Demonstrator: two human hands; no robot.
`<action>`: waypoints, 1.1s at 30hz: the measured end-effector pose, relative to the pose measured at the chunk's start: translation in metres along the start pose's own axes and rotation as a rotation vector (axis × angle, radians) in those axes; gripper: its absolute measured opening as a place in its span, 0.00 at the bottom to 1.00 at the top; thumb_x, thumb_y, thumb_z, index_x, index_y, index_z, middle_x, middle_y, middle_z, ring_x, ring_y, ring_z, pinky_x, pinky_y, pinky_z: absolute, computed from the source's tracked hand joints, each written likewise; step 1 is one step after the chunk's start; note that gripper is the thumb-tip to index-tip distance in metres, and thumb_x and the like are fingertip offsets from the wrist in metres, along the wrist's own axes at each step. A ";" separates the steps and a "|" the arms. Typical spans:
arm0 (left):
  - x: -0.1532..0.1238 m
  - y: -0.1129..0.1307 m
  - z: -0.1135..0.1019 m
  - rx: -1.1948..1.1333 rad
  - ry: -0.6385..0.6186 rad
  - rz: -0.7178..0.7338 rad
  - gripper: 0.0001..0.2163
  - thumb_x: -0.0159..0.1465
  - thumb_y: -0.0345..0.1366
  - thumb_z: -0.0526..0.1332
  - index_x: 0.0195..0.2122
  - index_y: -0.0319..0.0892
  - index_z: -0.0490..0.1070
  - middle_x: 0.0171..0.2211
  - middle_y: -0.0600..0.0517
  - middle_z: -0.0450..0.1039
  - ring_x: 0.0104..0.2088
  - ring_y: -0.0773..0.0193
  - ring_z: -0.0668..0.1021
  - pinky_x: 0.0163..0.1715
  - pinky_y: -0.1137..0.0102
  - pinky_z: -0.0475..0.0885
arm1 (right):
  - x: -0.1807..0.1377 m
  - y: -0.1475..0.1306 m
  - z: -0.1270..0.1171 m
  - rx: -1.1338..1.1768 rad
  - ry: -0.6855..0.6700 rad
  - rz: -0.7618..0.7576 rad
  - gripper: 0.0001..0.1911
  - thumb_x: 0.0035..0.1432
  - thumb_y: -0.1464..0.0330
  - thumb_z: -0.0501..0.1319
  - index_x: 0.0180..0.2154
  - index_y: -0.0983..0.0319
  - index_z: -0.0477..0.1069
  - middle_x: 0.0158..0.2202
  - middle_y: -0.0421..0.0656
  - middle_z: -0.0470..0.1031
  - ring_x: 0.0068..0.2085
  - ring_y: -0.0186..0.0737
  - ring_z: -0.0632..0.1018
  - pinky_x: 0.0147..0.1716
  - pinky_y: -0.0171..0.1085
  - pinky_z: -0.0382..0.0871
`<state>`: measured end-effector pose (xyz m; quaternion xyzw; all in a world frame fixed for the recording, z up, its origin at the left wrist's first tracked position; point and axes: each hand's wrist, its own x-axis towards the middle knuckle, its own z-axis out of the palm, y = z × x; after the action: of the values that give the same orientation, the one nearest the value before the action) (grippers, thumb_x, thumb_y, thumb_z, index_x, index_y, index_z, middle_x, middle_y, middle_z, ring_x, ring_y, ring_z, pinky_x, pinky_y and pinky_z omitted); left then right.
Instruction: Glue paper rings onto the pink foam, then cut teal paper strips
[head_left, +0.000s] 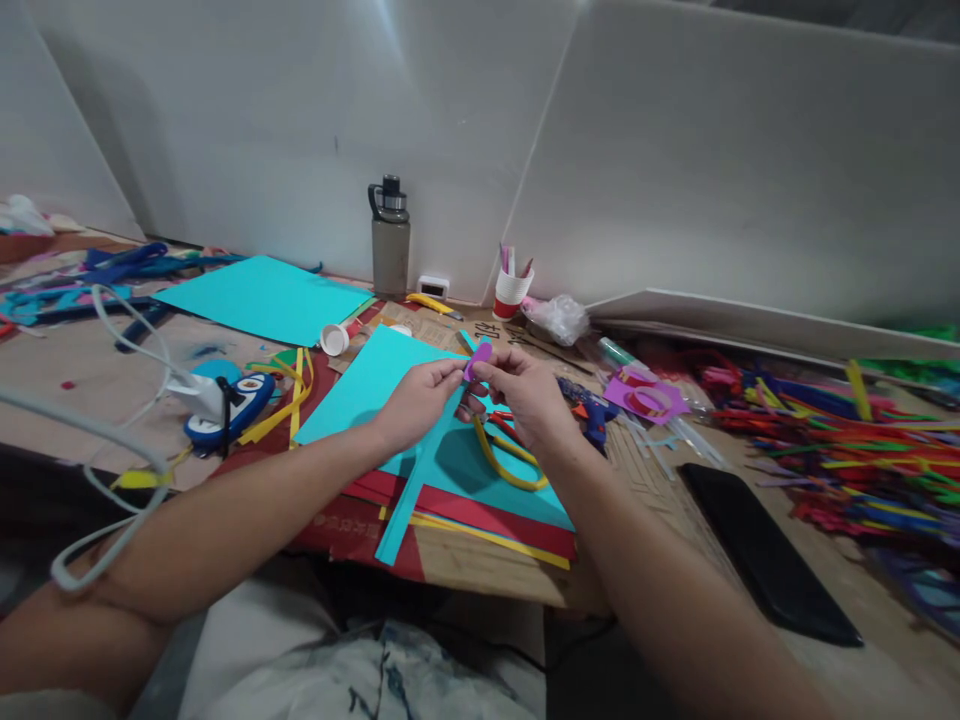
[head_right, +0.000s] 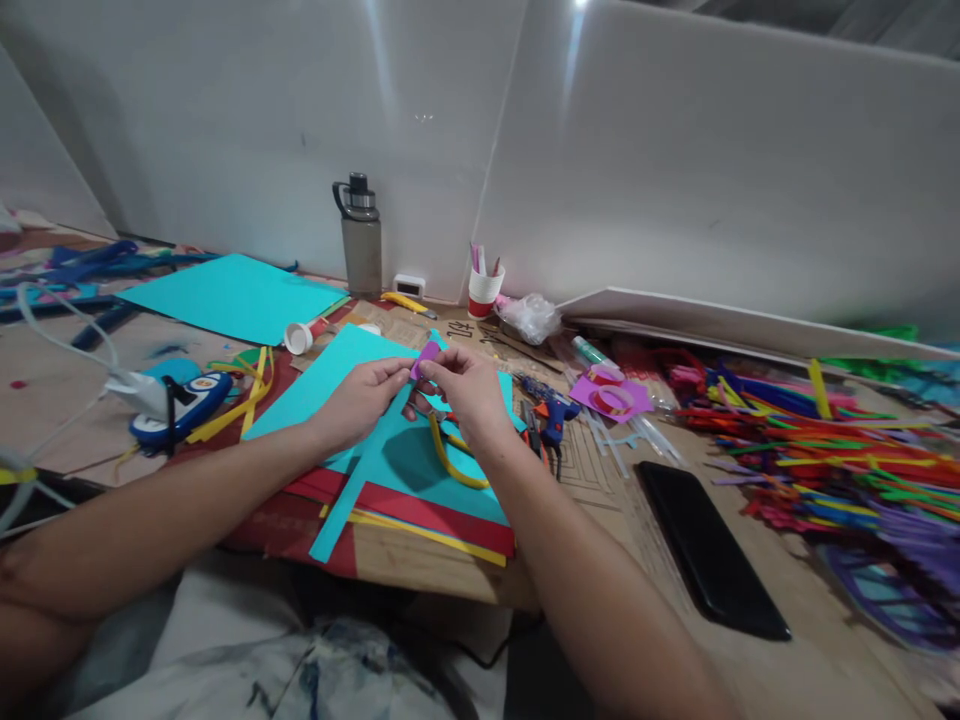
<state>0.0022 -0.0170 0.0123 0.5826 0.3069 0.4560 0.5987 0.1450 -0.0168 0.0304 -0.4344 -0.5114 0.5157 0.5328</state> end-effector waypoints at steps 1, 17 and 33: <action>-0.001 0.000 0.000 -0.001 -0.005 0.013 0.14 0.63 0.42 0.57 0.43 0.36 0.71 0.36 0.46 0.75 0.29 0.67 0.77 0.26 0.73 0.72 | 0.000 0.000 0.000 -0.011 0.023 -0.006 0.11 0.41 0.65 0.68 0.23 0.62 0.67 0.19 0.34 0.66 0.21 0.27 0.64 0.21 0.31 0.54; -0.002 0.005 -0.002 0.072 -0.012 -0.017 0.13 0.61 0.42 0.60 0.38 0.35 0.73 0.31 0.48 0.76 0.24 0.69 0.75 0.21 0.75 0.67 | 0.006 0.008 -0.005 -0.110 0.038 -0.129 0.11 0.47 0.62 0.66 0.30 0.62 0.69 0.23 0.35 0.67 0.22 0.28 0.64 0.21 0.31 0.58; -0.005 0.010 -0.004 -0.134 -0.041 -0.136 0.11 0.64 0.39 0.57 0.36 0.34 0.71 0.33 0.44 0.77 0.26 0.68 0.77 0.23 0.75 0.70 | 0.007 0.004 -0.007 -0.038 0.120 -0.197 0.10 0.48 0.61 0.65 0.27 0.61 0.69 0.20 0.35 0.65 0.21 0.28 0.64 0.22 0.32 0.58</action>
<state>-0.0051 -0.0214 0.0210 0.5283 0.3022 0.4219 0.6720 0.1507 -0.0086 0.0263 -0.4223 -0.5286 0.4240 0.6021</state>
